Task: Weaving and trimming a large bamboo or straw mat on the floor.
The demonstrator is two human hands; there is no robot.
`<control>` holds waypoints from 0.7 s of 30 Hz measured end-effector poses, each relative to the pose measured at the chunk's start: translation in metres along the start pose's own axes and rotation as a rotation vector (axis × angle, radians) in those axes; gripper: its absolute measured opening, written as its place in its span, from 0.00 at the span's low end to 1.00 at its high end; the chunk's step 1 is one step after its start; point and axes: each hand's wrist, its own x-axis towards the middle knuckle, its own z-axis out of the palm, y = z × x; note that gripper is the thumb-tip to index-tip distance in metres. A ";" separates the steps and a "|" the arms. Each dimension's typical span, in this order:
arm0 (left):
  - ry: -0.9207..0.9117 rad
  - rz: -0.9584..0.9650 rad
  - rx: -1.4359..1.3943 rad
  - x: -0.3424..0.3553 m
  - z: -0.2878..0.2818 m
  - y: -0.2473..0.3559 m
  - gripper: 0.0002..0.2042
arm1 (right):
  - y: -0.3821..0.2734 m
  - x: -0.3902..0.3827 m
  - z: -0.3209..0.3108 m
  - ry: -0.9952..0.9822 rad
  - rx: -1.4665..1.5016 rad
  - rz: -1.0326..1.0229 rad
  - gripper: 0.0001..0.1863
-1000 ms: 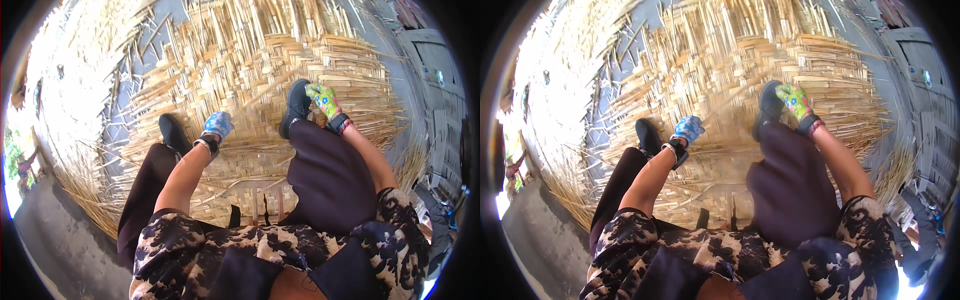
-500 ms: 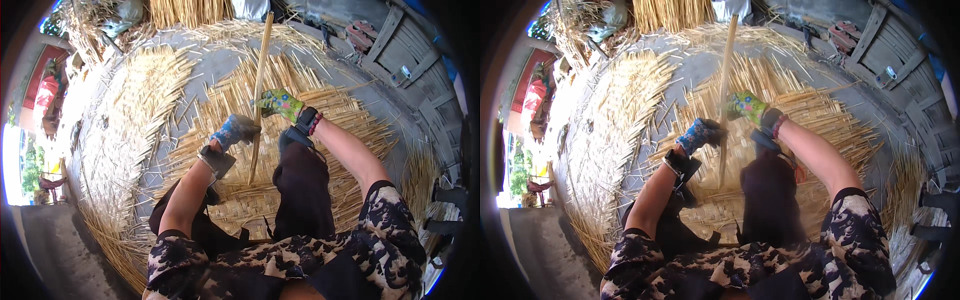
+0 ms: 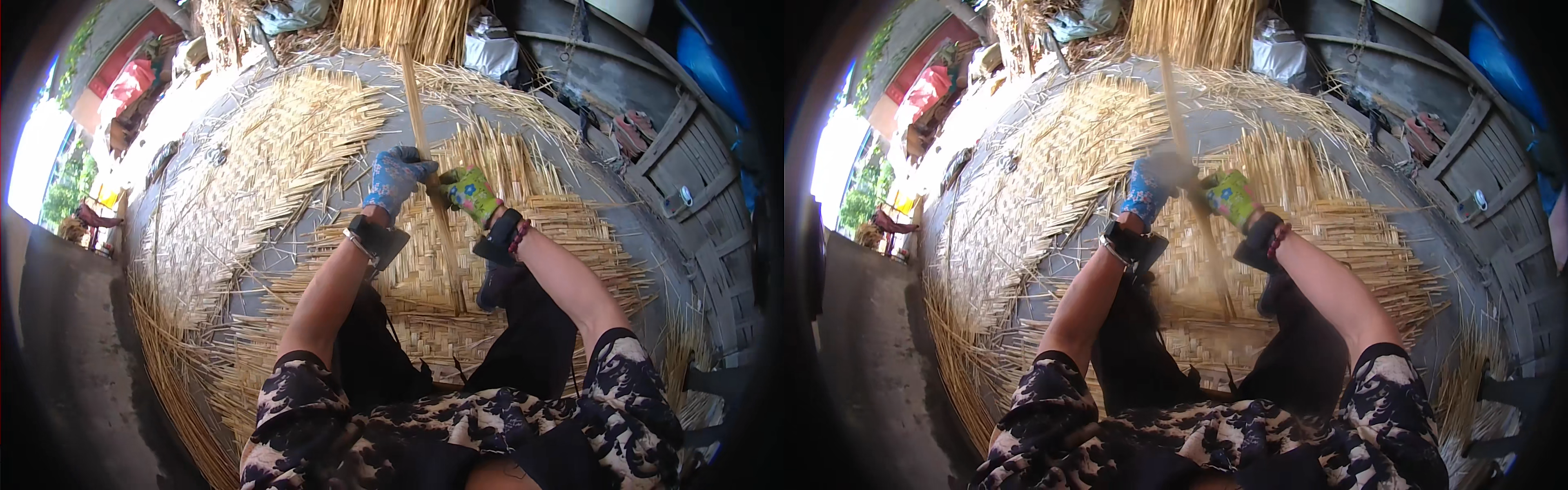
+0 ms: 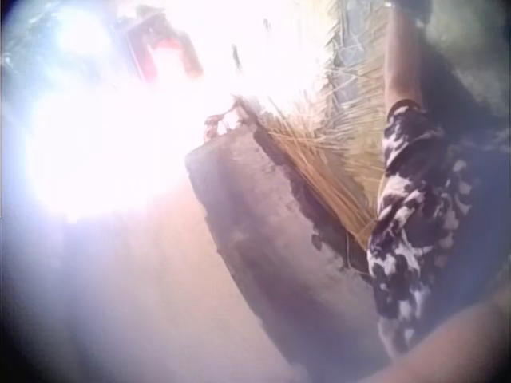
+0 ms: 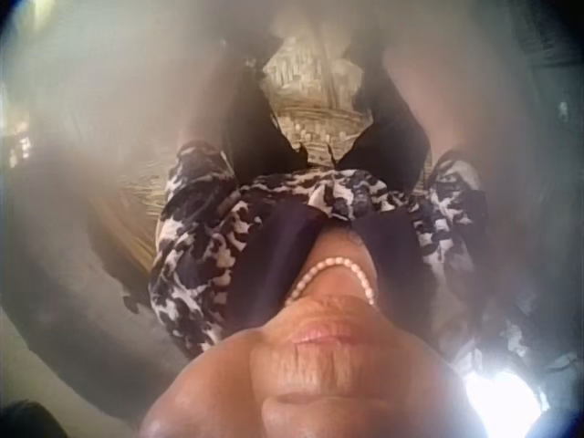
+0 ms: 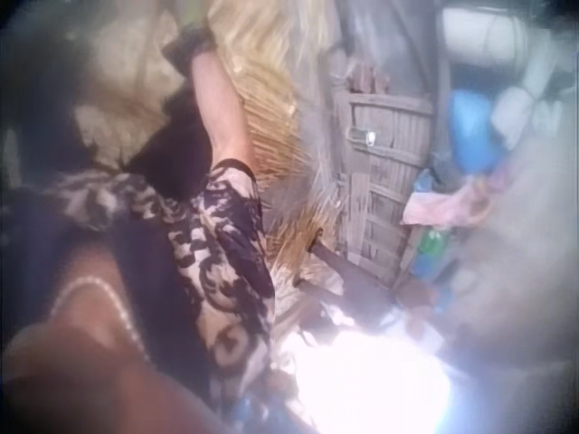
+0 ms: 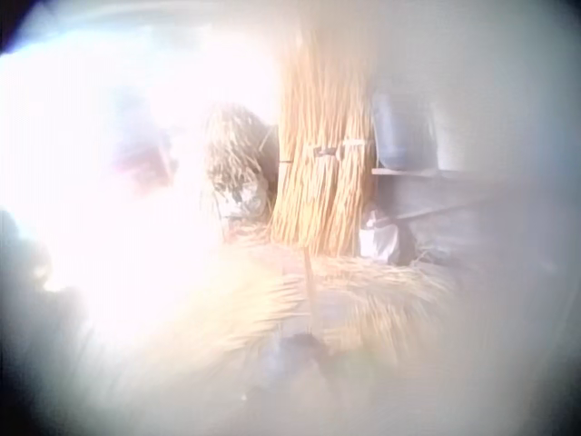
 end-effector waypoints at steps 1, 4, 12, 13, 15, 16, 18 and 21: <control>-0.059 -0.099 -0.110 -0.003 -0.002 -0.004 0.11 | 0.010 0.001 0.002 -0.058 0.156 -0.023 0.12; -0.199 -0.123 -0.144 -0.006 -0.011 -0.024 0.11 | 0.032 0.009 0.006 -0.181 0.286 0.050 0.13; -0.279 -0.235 -0.491 -0.007 -0.020 -0.028 0.11 | 0.020 0.025 -0.005 -0.396 0.503 0.074 0.15; -0.325 -0.193 -0.456 -0.004 -0.023 -0.031 0.11 | 0.023 0.026 -0.006 -0.436 0.583 0.082 0.16; -0.351 -0.176 -0.549 -0.008 -0.026 -0.018 0.09 | 0.032 0.027 0.000 -0.438 0.603 0.045 0.17; -0.360 -0.180 -0.553 -0.007 -0.023 -0.020 0.09 | 0.035 0.027 0.001 -0.438 0.620 0.000 0.18; -0.316 -0.079 -0.576 -0.006 -0.019 -0.021 0.09 | 0.043 0.032 -0.002 -0.511 0.871 0.103 0.20; -0.368 -0.171 -0.631 -0.006 -0.018 -0.016 0.09 | 0.054 0.042 0.000 -0.528 0.896 0.143 0.17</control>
